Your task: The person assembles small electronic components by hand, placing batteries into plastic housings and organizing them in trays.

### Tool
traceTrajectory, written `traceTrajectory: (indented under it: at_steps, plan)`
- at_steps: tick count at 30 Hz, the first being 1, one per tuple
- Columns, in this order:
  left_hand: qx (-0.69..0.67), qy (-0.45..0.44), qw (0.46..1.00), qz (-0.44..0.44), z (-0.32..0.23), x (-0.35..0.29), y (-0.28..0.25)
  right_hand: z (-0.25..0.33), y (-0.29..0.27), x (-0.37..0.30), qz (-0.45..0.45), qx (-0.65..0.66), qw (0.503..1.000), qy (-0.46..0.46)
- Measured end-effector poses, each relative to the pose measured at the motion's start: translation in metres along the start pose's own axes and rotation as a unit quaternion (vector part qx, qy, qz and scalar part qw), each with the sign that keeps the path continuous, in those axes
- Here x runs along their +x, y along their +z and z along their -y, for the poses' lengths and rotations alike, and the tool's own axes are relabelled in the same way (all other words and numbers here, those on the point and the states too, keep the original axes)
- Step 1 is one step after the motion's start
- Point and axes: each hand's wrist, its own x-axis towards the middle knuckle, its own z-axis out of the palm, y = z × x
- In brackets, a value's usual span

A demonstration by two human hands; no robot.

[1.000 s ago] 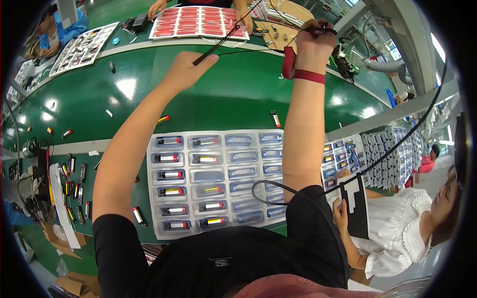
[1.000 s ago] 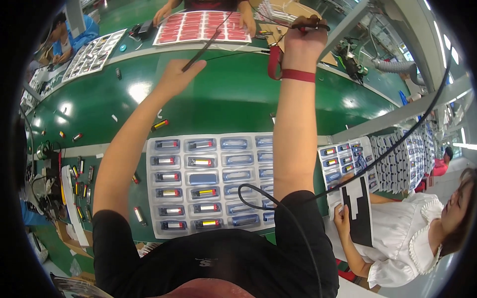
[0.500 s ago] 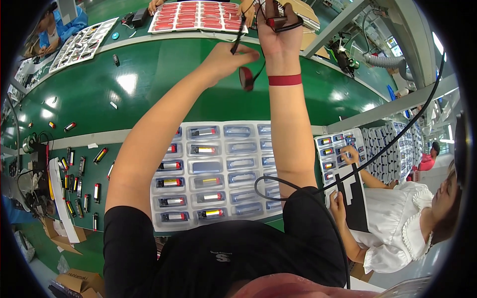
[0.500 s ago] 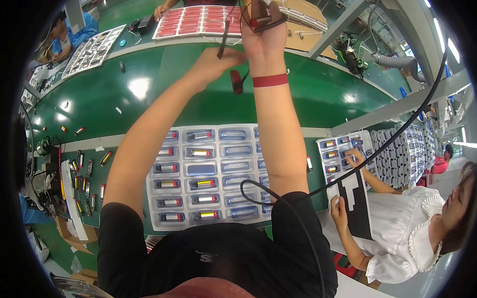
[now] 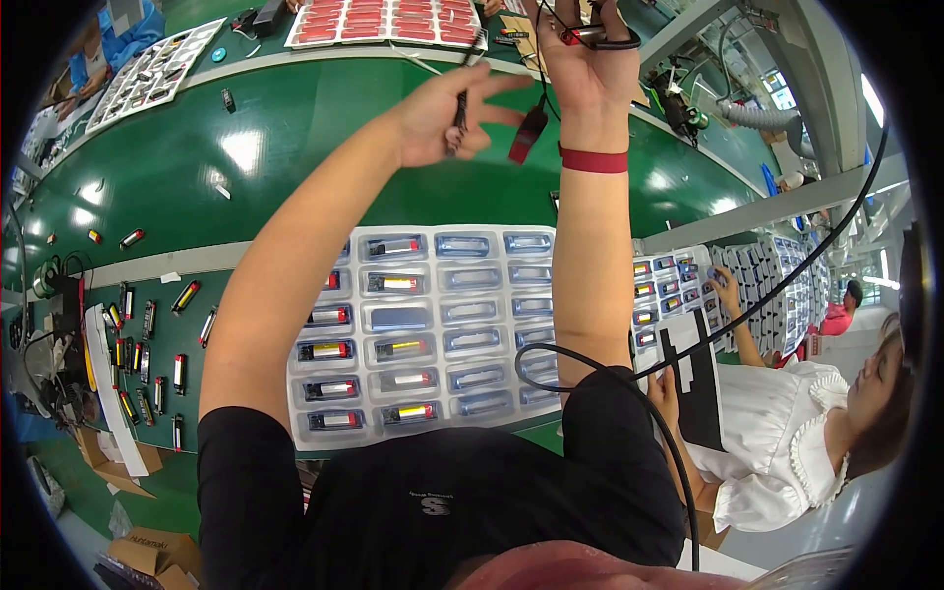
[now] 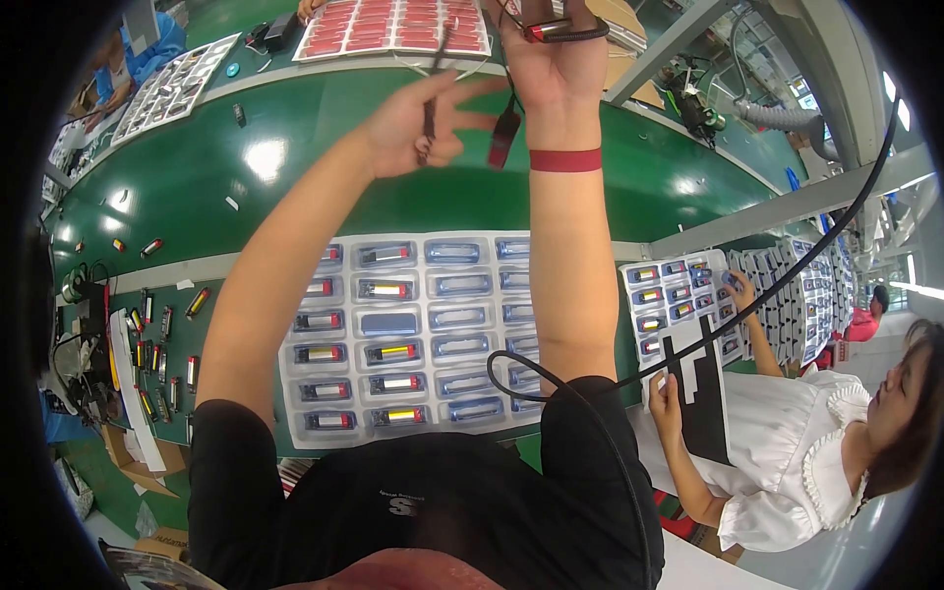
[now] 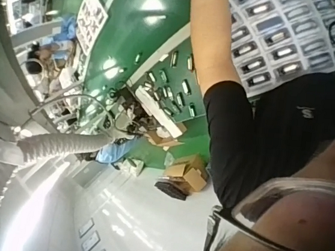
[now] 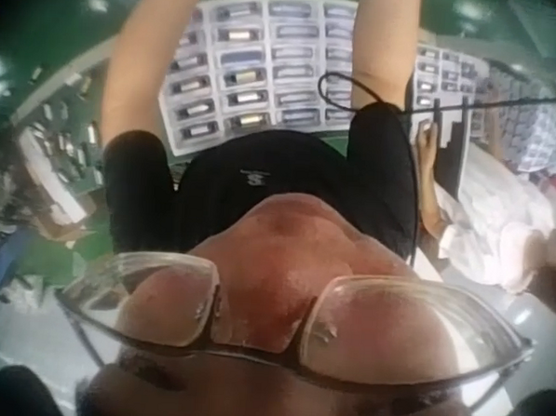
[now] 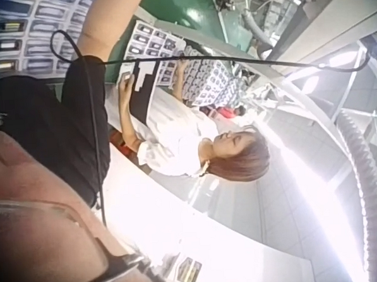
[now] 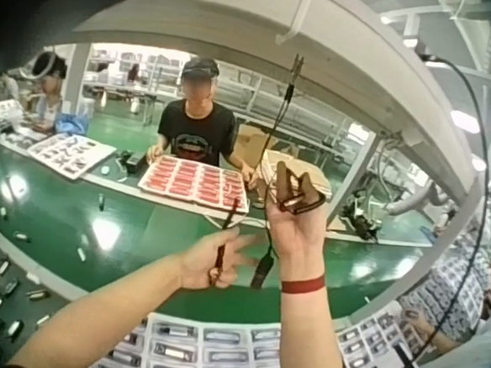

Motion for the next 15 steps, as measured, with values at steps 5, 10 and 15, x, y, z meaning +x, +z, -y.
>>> traceTrajectory:
  at_steps: [5,10,15]
  plan:
    - [0.164,0.024,0.985,0.055,0.016,0.014,0.016,0.014,-0.027,0.02,0.101,0.043,0.994,0.002]
    - [0.238,0.06,0.97,-0.001,0.011,0.008,0.023,0.011,-0.019,0.011,0.048,0.087,0.995,-0.027]
    - [0.353,0.017,0.934,-0.049,0.017,0.017,0.037,0.017,-0.024,0.02,0.141,0.209,0.963,0.092]
